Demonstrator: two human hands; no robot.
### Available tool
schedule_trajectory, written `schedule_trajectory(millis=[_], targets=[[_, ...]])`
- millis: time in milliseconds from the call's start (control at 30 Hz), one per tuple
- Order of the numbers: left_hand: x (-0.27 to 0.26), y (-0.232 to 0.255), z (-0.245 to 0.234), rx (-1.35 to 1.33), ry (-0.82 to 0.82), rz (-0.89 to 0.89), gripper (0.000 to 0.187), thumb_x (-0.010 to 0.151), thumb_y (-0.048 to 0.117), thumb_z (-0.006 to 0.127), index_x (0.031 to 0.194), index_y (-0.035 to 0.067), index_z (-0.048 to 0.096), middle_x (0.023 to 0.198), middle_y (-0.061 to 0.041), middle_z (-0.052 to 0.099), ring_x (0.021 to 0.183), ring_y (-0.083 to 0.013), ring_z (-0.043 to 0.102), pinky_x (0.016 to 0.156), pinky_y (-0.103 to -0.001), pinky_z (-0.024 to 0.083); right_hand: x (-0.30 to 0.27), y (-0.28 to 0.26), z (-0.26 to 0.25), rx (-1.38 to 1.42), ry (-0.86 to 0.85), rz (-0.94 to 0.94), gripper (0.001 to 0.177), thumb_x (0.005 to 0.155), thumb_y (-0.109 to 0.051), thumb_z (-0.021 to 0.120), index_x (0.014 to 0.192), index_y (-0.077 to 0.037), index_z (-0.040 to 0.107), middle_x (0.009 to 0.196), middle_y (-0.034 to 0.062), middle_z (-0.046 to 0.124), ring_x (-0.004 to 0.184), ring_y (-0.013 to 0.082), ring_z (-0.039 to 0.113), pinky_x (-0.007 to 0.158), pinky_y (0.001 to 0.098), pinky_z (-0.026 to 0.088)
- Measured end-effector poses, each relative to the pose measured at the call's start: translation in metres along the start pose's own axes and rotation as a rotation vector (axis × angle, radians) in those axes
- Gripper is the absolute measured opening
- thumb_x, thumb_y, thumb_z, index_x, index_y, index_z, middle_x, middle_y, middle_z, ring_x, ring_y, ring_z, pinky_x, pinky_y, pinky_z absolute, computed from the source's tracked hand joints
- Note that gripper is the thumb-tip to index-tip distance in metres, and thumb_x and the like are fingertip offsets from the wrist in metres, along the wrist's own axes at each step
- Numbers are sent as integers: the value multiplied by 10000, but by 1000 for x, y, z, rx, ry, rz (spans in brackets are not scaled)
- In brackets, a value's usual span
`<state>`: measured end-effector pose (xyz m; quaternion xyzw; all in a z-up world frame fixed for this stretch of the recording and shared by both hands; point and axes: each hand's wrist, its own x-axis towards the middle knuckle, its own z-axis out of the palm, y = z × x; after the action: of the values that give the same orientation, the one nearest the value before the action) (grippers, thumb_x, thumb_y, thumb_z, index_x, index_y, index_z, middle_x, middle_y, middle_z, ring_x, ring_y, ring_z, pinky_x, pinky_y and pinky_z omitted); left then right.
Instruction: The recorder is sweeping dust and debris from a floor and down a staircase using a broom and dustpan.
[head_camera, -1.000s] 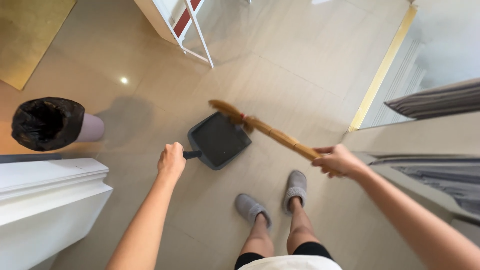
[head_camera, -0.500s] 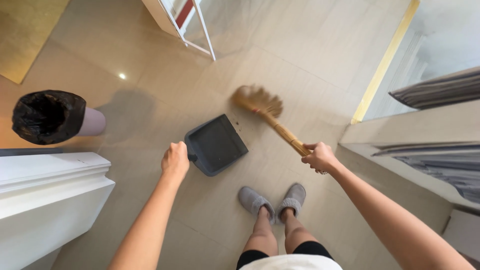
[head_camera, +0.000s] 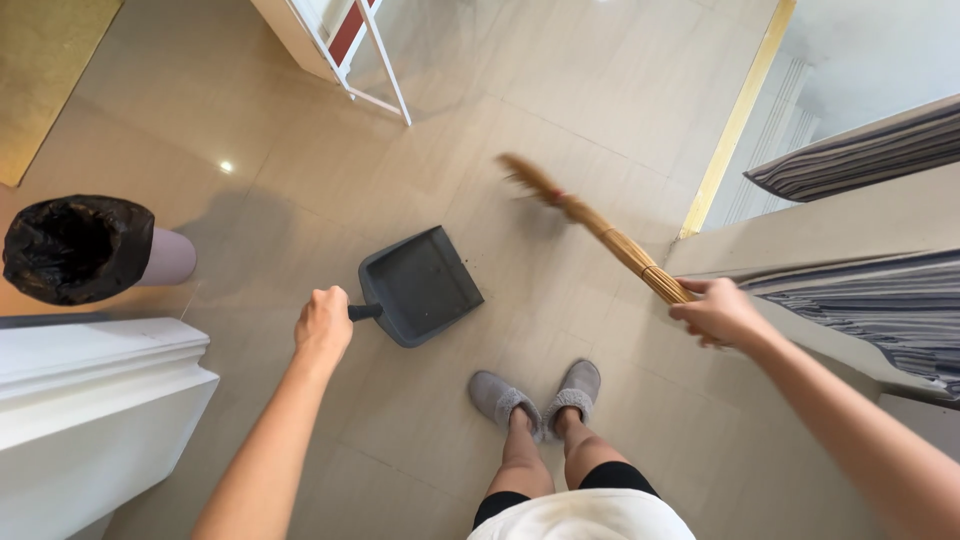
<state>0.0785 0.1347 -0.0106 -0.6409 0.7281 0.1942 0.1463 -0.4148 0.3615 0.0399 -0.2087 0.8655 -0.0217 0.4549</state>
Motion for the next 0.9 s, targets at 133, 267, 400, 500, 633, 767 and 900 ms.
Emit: schedule_trajectory(millis=[133,267,400,500,633,767,900], targets=[[-11,-8,10,17,-14,11,79,910,-38,641,929,-16,714,1009,-246,733,1003,-402,729,813,-458,621,42,13,66,224,-10,6,381,855,-109,721,1209,29,686,656,101,631,470,179,563,421,339,480],[-8,-11,37,117,47,77,80,878,-57,653,912,-4,704,1013,-234,732,1014,-401,721,796,-452,628,60,19,134,306,-152,32,303,853,-91,734,1094,92,714,683,137,670,484,193,612,444,334,524],[-2,-11,50,136,27,25,94,854,-73,669,887,4,711,1034,-219,729,1023,-398,717,788,-443,636,42,-6,173,438,-334,6,433,841,-74,719,1248,68,678,747,140,695,512,189,629,448,336,540],[-3,-20,44,80,28,11,85,911,-39,649,899,9,719,1027,-229,735,1015,-395,728,804,-452,630,1,-34,148,359,-391,-27,514,841,-93,724,1329,51,657,793,131,726,550,169,639,453,312,537],[-17,-38,33,36,49,-14,76,922,-13,651,927,2,725,1020,-234,737,1026,-402,718,822,-464,617,-52,-76,78,58,-308,-62,586,856,-168,714,1421,-65,596,833,98,780,556,164,639,473,290,527],[-40,-61,25,-97,72,-90,152,890,-13,667,1023,27,730,1038,-222,730,1005,-395,716,817,-471,609,-65,-109,37,-68,-227,-157,613,847,-173,742,1438,-96,602,783,128,741,548,168,621,467,302,507],[-60,-78,37,-126,62,-110,188,881,-14,676,1050,46,730,1037,-239,728,983,-392,726,813,-466,612,-25,-131,66,-155,-102,-277,629,860,-162,740,1465,-138,573,759,139,686,558,186,626,514,334,565]])
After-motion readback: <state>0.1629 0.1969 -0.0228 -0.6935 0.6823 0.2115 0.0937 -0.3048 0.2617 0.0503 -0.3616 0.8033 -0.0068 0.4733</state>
